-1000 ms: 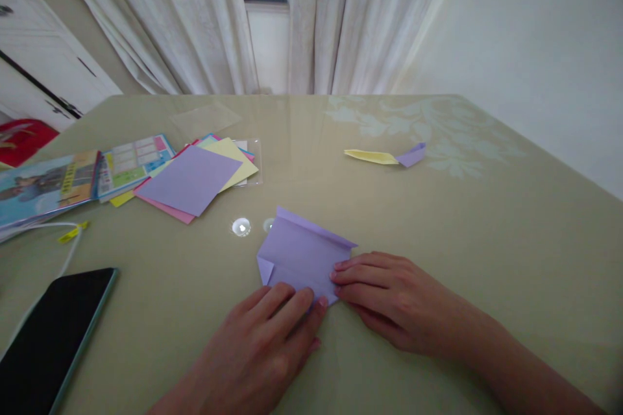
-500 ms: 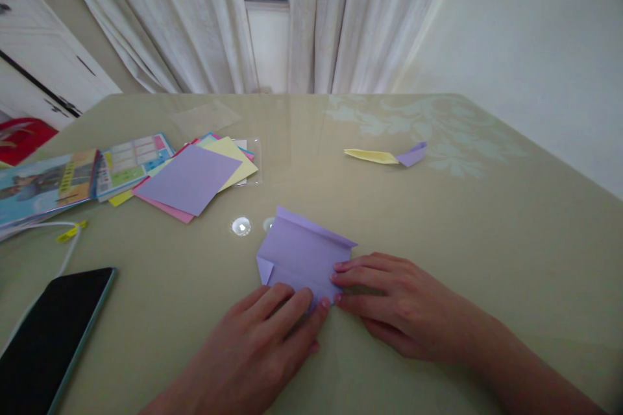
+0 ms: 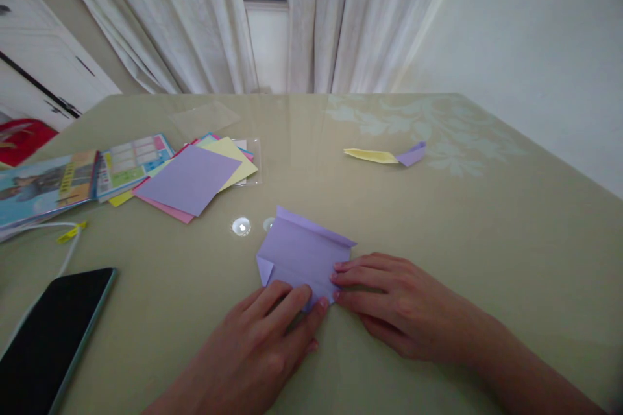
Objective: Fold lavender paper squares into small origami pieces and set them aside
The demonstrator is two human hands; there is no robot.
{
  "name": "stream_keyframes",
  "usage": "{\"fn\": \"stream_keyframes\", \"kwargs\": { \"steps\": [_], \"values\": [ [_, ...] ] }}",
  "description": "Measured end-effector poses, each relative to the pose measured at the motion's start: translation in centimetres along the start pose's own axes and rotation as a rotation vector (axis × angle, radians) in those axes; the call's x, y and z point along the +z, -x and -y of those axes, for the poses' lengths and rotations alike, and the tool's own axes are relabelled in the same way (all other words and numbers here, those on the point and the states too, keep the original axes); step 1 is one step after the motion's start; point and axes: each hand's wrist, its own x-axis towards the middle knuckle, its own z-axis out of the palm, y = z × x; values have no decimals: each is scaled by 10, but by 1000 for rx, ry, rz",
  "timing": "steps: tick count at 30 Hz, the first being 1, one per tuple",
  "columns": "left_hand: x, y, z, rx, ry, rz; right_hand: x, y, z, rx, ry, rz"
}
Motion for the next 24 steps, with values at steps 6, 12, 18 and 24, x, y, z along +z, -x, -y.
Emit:
{"fn": "stream_keyframes", "kwargs": {
  "steps": [6,12,18,24],
  "values": [
    [2,1,-1,-3,-6,8,3,0,-1,15,-10,-9],
    [4,3,0,19,-13,10,1,-2,-1,28,-24,-14],
    [3,2,-1,10,-11,-19,0,-2,-1,22,-15,-25],
    [4,1,-2,-25,12,-16,-1,-3,-1,7,-7,-20]
  ]
}}
